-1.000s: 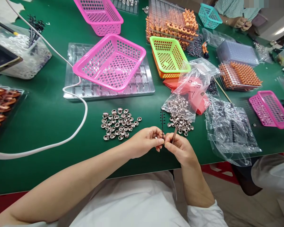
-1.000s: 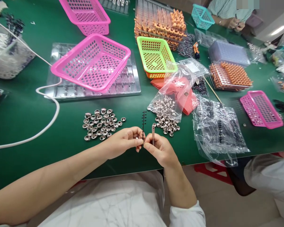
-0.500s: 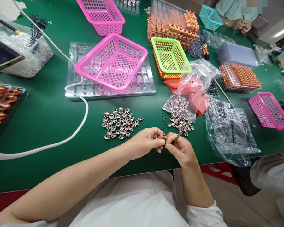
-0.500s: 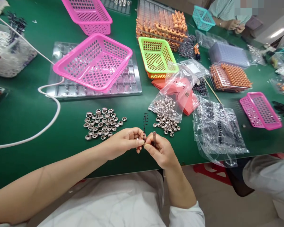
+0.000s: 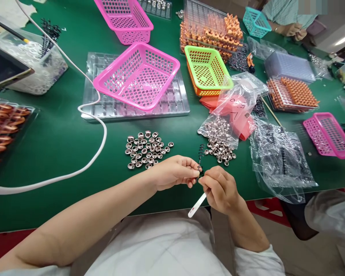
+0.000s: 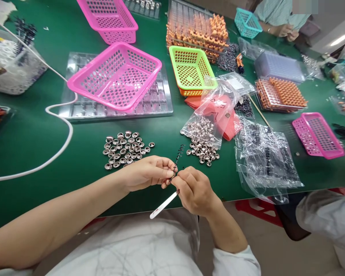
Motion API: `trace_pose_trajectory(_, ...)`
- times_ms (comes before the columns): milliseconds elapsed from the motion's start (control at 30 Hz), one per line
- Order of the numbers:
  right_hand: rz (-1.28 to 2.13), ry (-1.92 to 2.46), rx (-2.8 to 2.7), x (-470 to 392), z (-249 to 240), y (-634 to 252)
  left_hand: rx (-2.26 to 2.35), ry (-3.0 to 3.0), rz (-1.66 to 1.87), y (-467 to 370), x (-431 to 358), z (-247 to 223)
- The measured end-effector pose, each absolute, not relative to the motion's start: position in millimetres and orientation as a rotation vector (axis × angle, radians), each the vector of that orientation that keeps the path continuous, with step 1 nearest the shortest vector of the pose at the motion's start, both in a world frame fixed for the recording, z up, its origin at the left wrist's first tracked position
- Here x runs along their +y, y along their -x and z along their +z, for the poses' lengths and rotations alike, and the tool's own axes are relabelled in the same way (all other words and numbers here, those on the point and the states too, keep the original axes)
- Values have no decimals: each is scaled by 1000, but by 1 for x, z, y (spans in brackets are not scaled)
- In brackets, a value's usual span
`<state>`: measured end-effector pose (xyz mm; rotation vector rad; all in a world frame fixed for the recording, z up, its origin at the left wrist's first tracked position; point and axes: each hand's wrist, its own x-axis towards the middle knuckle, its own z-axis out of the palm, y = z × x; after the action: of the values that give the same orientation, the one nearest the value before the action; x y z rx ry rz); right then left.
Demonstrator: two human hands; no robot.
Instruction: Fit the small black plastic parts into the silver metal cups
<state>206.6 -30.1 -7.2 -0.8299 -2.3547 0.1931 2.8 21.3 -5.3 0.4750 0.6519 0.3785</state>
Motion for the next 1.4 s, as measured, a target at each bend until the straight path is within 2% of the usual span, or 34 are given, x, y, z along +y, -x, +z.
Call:
trace_pose_trajectory(67, 224, 791, -2391, -32, -5, -205, 666, -446, 399, -1, 24, -5)
trace_pose_trajectory(200, 498, 795, -2369, -32, 2, -207, 751, -505, 489, 5, 32, -2)
trace_pose_trajectory(400, 695, 1466, -2201, -25, 0, -225, 903, -762, 552, -1, 34, 0)
trace_pose_trajectory(533, 719, 1688, -2157, -26, -8, -230, 938, -810, 572, -5, 34, -5)
trace_pose_trajectory(1033, 593, 1773, -2193, -23, -15, -219, 974, -848, 563, -7, 32, -11)
trace_pose_trajectory(1400, 678, 1769, -2104, -22, -14, -222, 960, -847, 558, -6, 32, -9)
